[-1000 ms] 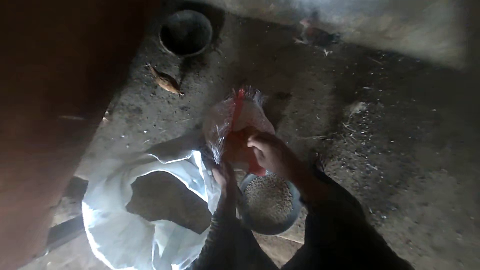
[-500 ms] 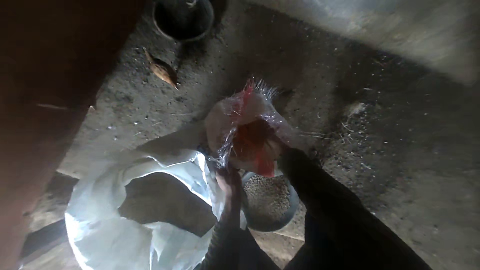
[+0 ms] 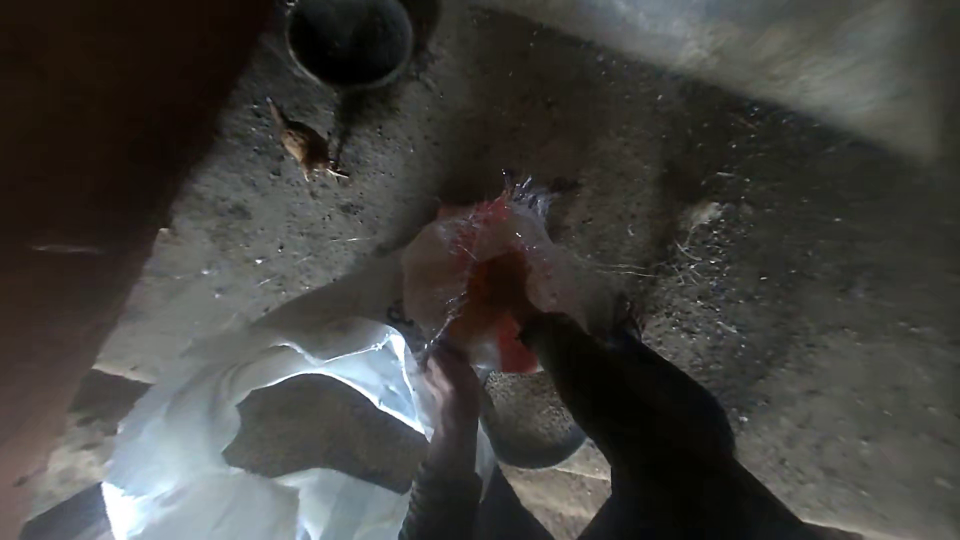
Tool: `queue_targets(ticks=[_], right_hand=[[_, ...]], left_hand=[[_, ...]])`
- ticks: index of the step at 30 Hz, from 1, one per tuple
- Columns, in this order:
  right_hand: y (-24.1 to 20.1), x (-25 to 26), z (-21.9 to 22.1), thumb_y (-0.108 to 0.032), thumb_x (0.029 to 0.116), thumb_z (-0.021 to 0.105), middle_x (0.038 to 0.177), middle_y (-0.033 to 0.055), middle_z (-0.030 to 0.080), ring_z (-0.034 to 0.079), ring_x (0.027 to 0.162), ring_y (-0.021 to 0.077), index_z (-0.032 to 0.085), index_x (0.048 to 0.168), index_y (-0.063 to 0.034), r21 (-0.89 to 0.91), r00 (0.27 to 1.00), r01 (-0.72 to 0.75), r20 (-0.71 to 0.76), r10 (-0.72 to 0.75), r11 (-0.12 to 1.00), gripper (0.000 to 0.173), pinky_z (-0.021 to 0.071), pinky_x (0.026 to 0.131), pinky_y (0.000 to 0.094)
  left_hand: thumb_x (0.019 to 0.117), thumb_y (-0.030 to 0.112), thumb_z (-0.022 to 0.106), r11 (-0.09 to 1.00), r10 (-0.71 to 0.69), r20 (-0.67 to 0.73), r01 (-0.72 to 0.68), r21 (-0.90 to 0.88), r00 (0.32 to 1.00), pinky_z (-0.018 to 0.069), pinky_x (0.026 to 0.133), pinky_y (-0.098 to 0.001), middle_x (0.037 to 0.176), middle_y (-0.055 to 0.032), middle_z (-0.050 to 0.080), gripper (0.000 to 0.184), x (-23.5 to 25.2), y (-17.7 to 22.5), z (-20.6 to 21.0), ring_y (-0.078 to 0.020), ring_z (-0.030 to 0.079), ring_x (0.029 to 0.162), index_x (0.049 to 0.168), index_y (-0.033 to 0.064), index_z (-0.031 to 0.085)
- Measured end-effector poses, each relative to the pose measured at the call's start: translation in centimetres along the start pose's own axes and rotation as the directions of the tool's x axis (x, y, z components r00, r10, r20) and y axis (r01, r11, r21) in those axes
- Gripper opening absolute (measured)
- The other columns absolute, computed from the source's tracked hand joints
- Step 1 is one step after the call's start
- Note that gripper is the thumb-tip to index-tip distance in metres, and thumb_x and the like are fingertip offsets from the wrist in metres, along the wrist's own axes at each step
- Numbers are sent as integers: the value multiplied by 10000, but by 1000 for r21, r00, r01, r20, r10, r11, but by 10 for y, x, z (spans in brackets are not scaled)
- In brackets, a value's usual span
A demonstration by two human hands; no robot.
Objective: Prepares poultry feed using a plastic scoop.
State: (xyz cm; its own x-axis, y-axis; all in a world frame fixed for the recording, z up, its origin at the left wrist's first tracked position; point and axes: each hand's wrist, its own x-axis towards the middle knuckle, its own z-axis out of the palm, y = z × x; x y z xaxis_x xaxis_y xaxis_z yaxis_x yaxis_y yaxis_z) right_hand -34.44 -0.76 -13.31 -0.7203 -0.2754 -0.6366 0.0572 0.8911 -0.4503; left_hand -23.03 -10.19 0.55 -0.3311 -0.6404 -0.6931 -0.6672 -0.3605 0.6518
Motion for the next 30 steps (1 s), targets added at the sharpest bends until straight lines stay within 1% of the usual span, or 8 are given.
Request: queue_targets(ticks=[3,6,9,12,17,20,26,30], right_hand=[[-7,-6,-12,-428,996,614,1561,228,445,387,1464,411,459,1528,-49,-53,999,-17,34,19,998,671,296,1190,618],[-7,-8,-15,-450,997,606,1569,206,442,392,1463,406,444,1544,-81,-8,999,-25,29,26,1000,680,316,1179,627],[0,-6,-4,-448,1010,584,1558,212,458,402,1457,407,440,1548,-77,14,1000,-4,2,4,1000,669,301,1189,618],[4,5,8,-479,966,629,1540,219,473,420,1438,416,423,1553,-70,-32,999,-20,37,21,999,745,322,1169,630],[7,-14,-16,-320,975,656,1493,216,522,479,1387,414,489,1510,-87,114,998,55,7,-57,992,607,382,1123,630],[1,-40,-50,-216,1040,578,1474,250,526,483,1379,399,497,1483,-8,230,995,74,52,-88,970,495,359,1152,578],[1,-42,-55,-284,1064,520,1479,254,515,494,1360,442,468,1505,-48,105,1000,-27,-3,28,994,503,396,1097,649],[0,-37,-42,-220,1068,501,1452,237,548,520,1341,417,548,1442,-34,39,992,120,-34,-118,992,421,413,1101,596]], left_hand=[[1099,209,332,990,88,11,-86,-108,996,520,715,-323,899,-81,581,306,5,-3,6,-143,591,795,1072,30,579],[1110,237,402,993,87,133,-75,-94,987,522,889,-370,1181,-173,628,380,6,-6,2,-188,610,1001,1346,-26,541],[1079,263,503,987,22,106,-5,-161,994,524,727,-323,1018,-111,616,343,13,-12,6,-134,586,822,1308,10,542],[1101,335,428,982,5,144,22,-190,990,521,681,-349,976,-104,605,383,22,-14,4,-148,581,787,1293,24,543],[1105,482,270,951,113,252,-31,-309,961,547,937,-422,1326,-86,625,544,16,1,3,-162,624,1144,1456,134,497],[1101,499,251,938,130,238,-42,-344,963,555,906,-421,1294,-67,632,543,16,6,7,-154,630,1117,1447,159,496],[1075,580,284,962,45,223,19,-274,974,558,798,-423,1172,-73,659,584,22,1,7,-163,640,993,1383,163,553],[1082,557,291,966,46,207,9,-260,977,567,744,-380,1120,-51,667,552,22,-1,6,-136,648,918,1375,172,556]])
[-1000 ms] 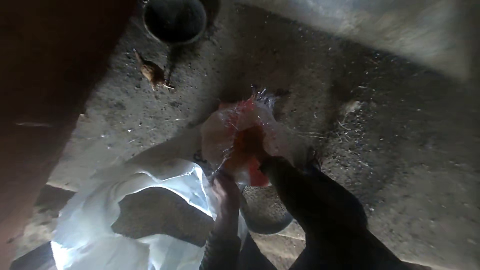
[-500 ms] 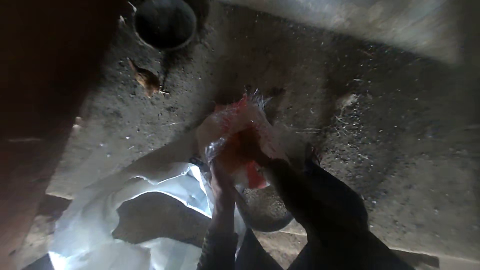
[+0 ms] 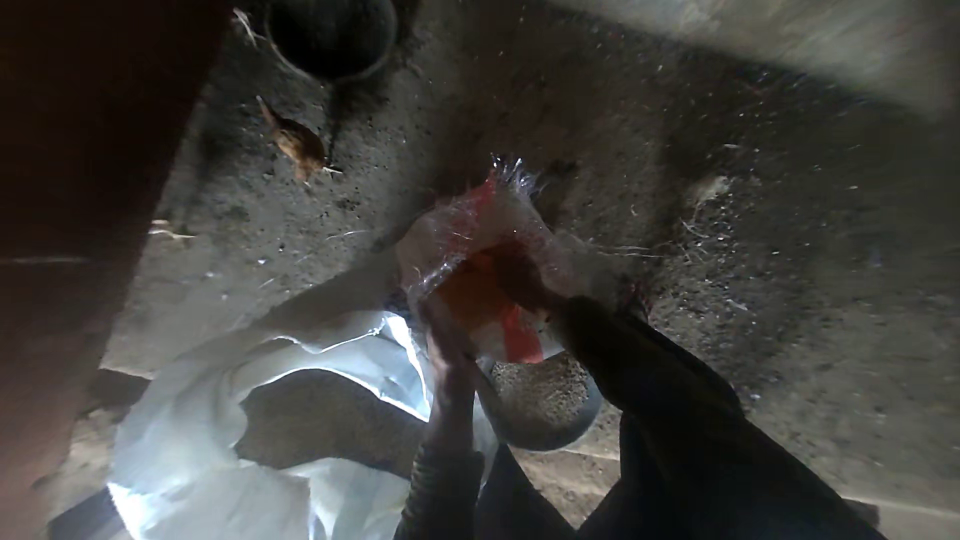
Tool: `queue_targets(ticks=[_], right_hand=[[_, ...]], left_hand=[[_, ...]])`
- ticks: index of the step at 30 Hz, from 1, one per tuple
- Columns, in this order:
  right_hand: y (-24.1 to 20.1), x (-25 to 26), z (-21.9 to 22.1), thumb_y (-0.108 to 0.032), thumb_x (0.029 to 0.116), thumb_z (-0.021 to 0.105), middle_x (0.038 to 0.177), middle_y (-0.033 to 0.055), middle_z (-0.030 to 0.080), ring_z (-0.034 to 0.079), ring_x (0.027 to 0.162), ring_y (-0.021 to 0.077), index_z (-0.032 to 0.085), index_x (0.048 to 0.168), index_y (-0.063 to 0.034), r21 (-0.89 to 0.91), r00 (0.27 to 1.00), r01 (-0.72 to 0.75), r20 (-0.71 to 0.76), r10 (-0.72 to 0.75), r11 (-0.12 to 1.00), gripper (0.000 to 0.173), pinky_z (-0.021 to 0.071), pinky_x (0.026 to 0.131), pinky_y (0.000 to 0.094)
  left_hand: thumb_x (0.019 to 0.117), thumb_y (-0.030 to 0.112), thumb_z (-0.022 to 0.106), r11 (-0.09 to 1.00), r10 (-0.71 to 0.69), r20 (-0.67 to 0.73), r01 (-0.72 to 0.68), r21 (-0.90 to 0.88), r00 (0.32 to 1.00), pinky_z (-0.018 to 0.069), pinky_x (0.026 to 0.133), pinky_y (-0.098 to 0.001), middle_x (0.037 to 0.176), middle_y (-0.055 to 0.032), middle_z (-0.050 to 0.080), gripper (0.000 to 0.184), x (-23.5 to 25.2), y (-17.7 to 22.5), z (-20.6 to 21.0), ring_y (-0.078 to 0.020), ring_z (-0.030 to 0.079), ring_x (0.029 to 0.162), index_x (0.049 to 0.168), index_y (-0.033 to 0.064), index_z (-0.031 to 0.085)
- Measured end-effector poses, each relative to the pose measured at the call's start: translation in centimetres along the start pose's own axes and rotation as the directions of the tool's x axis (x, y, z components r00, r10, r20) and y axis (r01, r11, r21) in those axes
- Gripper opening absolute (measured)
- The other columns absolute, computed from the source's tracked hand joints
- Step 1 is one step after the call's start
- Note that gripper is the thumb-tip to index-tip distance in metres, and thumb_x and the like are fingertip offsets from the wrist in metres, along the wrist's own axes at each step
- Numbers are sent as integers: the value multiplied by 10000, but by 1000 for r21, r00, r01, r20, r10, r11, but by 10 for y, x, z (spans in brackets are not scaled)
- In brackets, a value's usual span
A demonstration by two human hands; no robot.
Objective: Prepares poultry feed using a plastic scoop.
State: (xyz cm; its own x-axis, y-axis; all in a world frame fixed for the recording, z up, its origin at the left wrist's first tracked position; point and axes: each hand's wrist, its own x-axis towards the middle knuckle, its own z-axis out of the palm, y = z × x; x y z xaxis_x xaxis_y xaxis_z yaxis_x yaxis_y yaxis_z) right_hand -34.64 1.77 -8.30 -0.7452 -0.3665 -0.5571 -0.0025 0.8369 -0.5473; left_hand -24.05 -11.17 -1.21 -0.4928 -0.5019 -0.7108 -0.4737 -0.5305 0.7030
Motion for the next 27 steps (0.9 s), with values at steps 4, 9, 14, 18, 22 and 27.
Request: queue_targets(ticks=[4,9,14,18,22,27], right_hand=[[24,10,9,-230,1049,560,1422,154,599,564,1309,348,615,1396,-111,10,971,237,-28,-237,971,371,441,1097,569],[27,29,13,-227,986,670,1462,155,564,512,1359,356,614,1404,-125,-100,937,304,212,-278,948,434,389,1134,580],[52,42,24,-279,1008,633,1386,214,595,547,1300,390,593,1394,-56,-97,893,193,431,-133,976,447,409,1101,597],[80,35,16,-244,986,675,1351,224,614,565,1277,376,606,1365,-19,-14,856,216,484,-182,976,446,406,1115,552],[69,4,1,-207,1001,647,1328,260,618,590,1244,377,597,1352,31,116,926,76,359,-113,990,427,447,1086,517],[29,-45,-45,-160,1037,585,1354,273,600,592,1247,342,559,1380,68,251,966,-79,258,12,965,412,453,1083,438]], left_hand=[[1072,583,291,999,-35,-18,35,16,999,563,697,-379,1093,-45,663,554,-1,2,0,-137,644,875,1375,199,551],[1066,604,270,997,-67,-72,69,25,995,519,582,-343,917,-38,634,574,-2,4,8,-120,599,710,1271,174,590],[1046,653,203,997,-64,-46,62,-38,997,543,607,-347,985,-22,664,621,1,-1,7,-117,636,775,1300,224,574],[1035,674,181,989,-135,-29,133,-58,990,506,532,-332,833,-18,622,659,-2,-2,15,-118,590,651,1170,185,601],[1058,630,192,991,-104,-9,103,-83,995,485,500,-311,779,-6,583,608,-2,-4,16,-105,552,599,1129,172,586],[1073,597,210,992,-36,-25,33,-123,999,548,637,-341,964,-9,643,572,-3,-1,14,-106,625,778,1279,197,562]])
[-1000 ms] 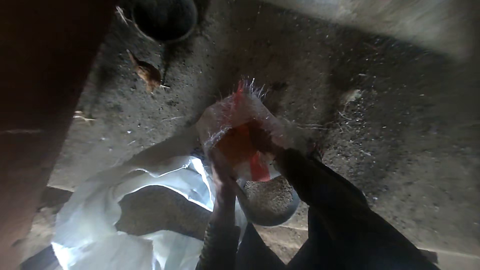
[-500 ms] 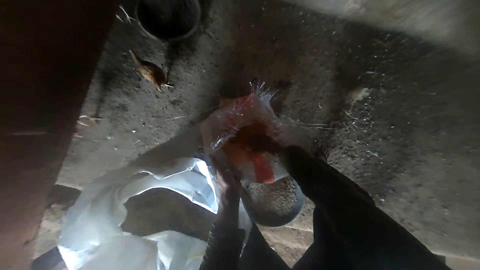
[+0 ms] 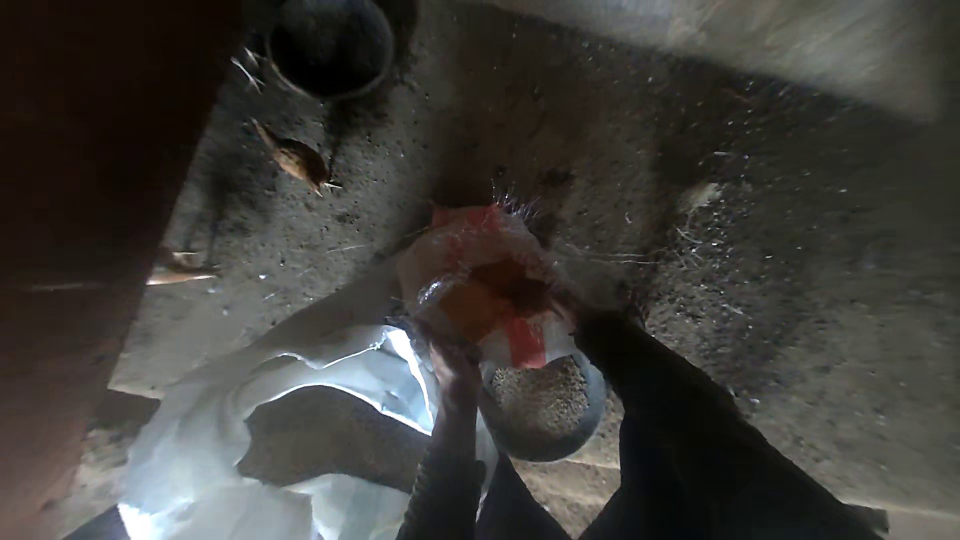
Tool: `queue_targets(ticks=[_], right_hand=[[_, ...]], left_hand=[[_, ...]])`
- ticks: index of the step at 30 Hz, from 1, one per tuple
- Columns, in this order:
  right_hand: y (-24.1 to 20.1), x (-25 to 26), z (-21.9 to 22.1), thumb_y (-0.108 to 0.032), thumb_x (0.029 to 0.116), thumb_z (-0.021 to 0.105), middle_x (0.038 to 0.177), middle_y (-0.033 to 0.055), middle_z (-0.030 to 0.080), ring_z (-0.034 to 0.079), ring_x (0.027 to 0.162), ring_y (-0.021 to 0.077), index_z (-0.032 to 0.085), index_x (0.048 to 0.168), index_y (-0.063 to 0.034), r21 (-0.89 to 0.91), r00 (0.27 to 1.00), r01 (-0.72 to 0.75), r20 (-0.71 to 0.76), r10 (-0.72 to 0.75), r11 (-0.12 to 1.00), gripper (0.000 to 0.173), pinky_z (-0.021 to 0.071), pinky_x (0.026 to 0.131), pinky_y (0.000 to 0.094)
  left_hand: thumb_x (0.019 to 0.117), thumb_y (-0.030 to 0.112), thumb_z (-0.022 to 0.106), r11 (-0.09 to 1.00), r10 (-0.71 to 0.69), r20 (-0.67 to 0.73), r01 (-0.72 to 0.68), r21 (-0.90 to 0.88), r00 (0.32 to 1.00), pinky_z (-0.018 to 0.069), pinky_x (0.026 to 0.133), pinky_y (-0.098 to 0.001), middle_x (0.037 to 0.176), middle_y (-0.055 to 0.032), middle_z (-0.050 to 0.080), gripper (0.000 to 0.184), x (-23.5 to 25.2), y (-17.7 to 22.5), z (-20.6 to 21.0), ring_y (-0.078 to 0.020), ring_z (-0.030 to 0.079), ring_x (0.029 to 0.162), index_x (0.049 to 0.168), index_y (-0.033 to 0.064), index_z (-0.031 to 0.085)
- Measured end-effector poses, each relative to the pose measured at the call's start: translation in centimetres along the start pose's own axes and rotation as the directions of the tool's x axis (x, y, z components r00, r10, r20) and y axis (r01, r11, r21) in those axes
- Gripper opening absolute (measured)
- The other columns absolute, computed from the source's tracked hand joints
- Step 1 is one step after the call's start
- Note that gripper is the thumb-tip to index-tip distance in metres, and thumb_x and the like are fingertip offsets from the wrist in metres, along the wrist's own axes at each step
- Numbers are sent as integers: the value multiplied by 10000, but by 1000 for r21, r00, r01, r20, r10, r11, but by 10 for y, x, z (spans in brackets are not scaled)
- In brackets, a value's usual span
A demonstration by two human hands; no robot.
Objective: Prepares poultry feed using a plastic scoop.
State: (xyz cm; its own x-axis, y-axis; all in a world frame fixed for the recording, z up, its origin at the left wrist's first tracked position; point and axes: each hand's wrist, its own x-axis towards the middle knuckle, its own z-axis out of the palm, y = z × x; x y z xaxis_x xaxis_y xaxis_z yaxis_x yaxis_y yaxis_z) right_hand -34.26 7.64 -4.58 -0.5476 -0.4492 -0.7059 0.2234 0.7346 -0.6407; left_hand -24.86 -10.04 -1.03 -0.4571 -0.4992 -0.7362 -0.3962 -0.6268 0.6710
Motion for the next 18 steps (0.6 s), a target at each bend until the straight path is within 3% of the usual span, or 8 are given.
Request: queue_targets(ticks=[1,2,5,6,7,9,13,18], right_hand=[[24,17,2,-218,1011,620,1285,267,640,633,1175,345,605,1339,48,-57,989,150,9,-150,987,422,495,1028,460],[28,26,2,-258,1003,644,1285,228,650,636,1169,313,618,1344,2,-81,989,147,31,-145,986,430,496,1028,460],[10,16,-4,-248,998,658,1308,168,643,618,1178,231,598,1374,-36,-9,998,-29,53,30,1000,435,479,1043,402],[15,15,-6,-234,1001,652,1260,146,655,633,1113,194,595,1368,-45,18,997,-46,57,45,999,417,509,993,367],[20,16,-7,-218,1001,648,1147,116,662,637,970,153,601,1338,-57,31,997,-28,73,26,999,376,538,877,332],[18,12,-14,-190,971,690,1113,159,679,649,897,221,606,1366,-72,-30,993,-9,120,12,999,420,544,827,419],[15,-10,-23,-231,967,695,1267,204,661,672,1073,321,587,1418,-82,-155,996,42,81,-30,987,487,534,962,522],[11,-33,-31,-220,985,674,1126,193,687,676,960,279,658,1286,-31,-138,988,137,87,-126,981,356,554,889,488]], left_hand=[[1076,588,223,1000,14,-15,-14,-3,1000,548,635,-342,971,-10,642,555,1,0,-1,-107,625,781,1290,200,556],[1077,585,233,1000,21,-16,-21,-16,1000,562,678,-369,1033,-24,654,558,3,-1,-3,-127,643,842,1335,200,544],[1058,634,189,999,29,17,-28,-36,999,573,812,-454,1205,-52,662,638,7,-2,-8,-178,656,1036,1413,219,519],[1057,637,186,999,42,22,-41,-34,999,569,828,-471,1222,-55,657,642,7,-1,-8,-187,650,1059,1415,219,516],[1057,637,188,998,60,28,-60,-25,998,569,844,-478,1243,-53,652,639,6,0,-8,-187,646,1080,1428,226,507],[1066,620,175,996,89,45,-89,8,995,554,882,-493,1301,-66,626,644,1,3,-8,-198,624,1129,1469,217,475],[1074,601,168,995,96,29,-97,27,995,552,858,-472,1275,-69,627,631,-4,7,-5,-189,625,1095,1461,206,473],[1067,620,179,996,90,35,-90,-26,995,549,897,-523,1320,-93,621,648,-1,5,-4,-231,629,1140,1481,208,460]])
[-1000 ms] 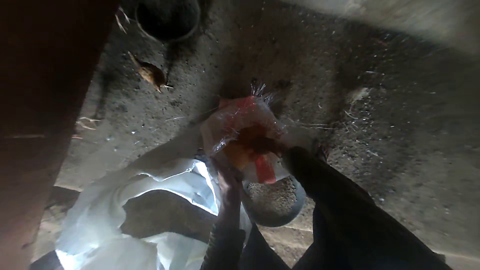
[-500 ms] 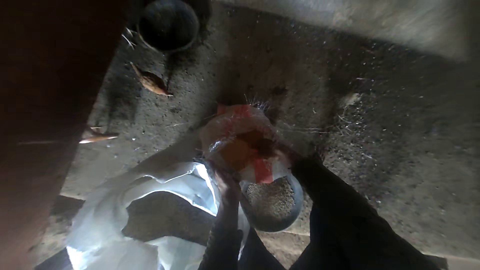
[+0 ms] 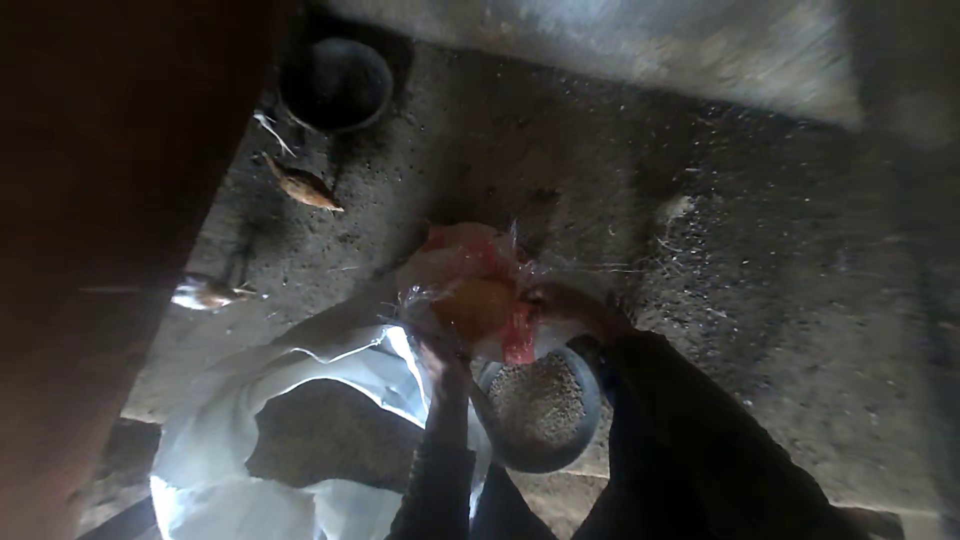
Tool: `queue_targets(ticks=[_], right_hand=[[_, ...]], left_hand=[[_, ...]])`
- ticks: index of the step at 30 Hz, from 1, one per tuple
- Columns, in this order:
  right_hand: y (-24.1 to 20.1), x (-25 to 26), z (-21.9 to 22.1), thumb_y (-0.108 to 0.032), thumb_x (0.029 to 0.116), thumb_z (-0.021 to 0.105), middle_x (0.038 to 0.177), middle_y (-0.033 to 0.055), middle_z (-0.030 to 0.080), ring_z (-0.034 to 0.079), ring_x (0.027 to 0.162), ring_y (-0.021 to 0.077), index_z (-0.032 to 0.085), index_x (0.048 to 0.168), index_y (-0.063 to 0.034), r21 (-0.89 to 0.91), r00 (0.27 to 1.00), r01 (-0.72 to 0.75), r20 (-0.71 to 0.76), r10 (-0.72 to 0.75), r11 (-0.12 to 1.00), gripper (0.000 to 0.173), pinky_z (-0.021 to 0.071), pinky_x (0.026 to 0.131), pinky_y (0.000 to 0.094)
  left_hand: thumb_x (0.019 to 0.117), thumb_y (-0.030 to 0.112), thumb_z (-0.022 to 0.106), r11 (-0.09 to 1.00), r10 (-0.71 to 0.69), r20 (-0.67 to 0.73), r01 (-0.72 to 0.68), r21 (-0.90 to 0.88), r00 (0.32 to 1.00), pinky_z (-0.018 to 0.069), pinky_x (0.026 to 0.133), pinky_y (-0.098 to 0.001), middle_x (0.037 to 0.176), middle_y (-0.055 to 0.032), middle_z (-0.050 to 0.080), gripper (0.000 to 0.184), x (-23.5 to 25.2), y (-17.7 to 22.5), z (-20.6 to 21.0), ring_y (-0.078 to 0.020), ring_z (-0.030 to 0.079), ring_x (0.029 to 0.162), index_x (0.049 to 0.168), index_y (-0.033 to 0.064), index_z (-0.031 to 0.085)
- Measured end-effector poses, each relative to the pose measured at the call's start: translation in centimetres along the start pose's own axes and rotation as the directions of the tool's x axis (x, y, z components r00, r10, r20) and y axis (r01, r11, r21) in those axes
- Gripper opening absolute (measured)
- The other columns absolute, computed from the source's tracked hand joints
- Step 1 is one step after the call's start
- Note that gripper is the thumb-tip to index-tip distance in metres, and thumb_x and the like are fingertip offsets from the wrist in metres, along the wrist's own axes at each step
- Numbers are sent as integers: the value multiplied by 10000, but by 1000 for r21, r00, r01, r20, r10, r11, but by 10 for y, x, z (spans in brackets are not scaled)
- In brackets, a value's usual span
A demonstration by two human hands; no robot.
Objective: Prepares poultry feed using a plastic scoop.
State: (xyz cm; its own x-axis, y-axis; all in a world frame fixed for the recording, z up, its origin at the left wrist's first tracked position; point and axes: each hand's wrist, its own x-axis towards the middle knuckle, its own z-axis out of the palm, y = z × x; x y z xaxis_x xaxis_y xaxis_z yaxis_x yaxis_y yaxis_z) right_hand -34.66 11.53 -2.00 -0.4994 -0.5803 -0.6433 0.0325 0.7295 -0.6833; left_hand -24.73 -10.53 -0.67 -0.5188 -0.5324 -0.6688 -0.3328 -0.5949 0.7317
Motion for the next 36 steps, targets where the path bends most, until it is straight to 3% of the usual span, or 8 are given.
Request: queue_targets(ticks=[3,8,17,21,25,31,33,36], right_hand=[[-6,-14,-3,-209,981,676,1131,216,680,663,991,295,659,1264,14,33,1000,19,0,-19,999,360,534,917,504],[-12,-33,-6,-232,959,712,1046,182,678,651,855,247,658,1253,-10,78,1000,-14,9,14,997,372,557,788,465],[-34,-58,-15,-199,951,714,1079,179,679,653,918,237,655,1256,6,71,995,85,-57,-81,994,372,547,860,447],[-55,-64,-24,-180,966,692,1052,152,670,641,821,179,638,1268,3,155,993,96,-88,-83,983,357,567,765,382],[-70,-67,-30,-240,978,649,885,78,647,602,699,112,667,1129,-2,148,969,216,-156,-192,965,282,551,672,312],[-89,-83,-34,-80,930,644,831,61,612,549,647,82,651,1120,33,236,965,245,-153,-213,940,221,509,618,270],[-83,-91,-32,-74,899,669,860,98,649,594,666,137,663,1145,13,243,961,254,-171,-216,936,261,541,626,333],[-76,-110,-25,-54,866,735,921,131,677,609,676,177,675,1207,-23,225,960,229,-212,-182,947,348,542,604,360]], left_hand=[[1076,599,180,999,26,21,-27,41,999,554,871,-504,1297,-99,629,640,-6,1,1,-227,635,1104,1463,190,483],[1073,604,161,997,-47,55,43,69,997,544,832,-508,1288,-118,621,653,-9,-3,-2,-243,628,1070,1459,184,479],[1058,646,190,966,-38,76,17,258,996,474,987,-616,1482,-154,523,716,-9,-14,-8,-317,551,1286,1540,172,425],[1102,534,183,901,55,85,-86,426,995,423,1084,-589,1500,-218,493,677,-23,-16,-11,-346,508,1349,1534,67,415],[1101,534,157,872,99,115,-142,469,988,394,1125,-570,1551,-200,446,680,-30,-20,-13,-327,462,1403,1572,88,359],[1120,458,174,808,67,145,-139,572,987,391,1125,-577,1544,-247,430,628,-36,-19,-17,-369,454,1404,1586,58,305],[1122,458,200,798,15,114,-81,597,993,447,1053,-562,1450,-268,508,627,-41,-19,-15,-365,535,1295,1519,16,403],[1120,456,272,844,-63,97,1,536,993,525,796,-459,1128,-218,594,589,-46,-22,-10,-273,584,917,1350,-24,523]])
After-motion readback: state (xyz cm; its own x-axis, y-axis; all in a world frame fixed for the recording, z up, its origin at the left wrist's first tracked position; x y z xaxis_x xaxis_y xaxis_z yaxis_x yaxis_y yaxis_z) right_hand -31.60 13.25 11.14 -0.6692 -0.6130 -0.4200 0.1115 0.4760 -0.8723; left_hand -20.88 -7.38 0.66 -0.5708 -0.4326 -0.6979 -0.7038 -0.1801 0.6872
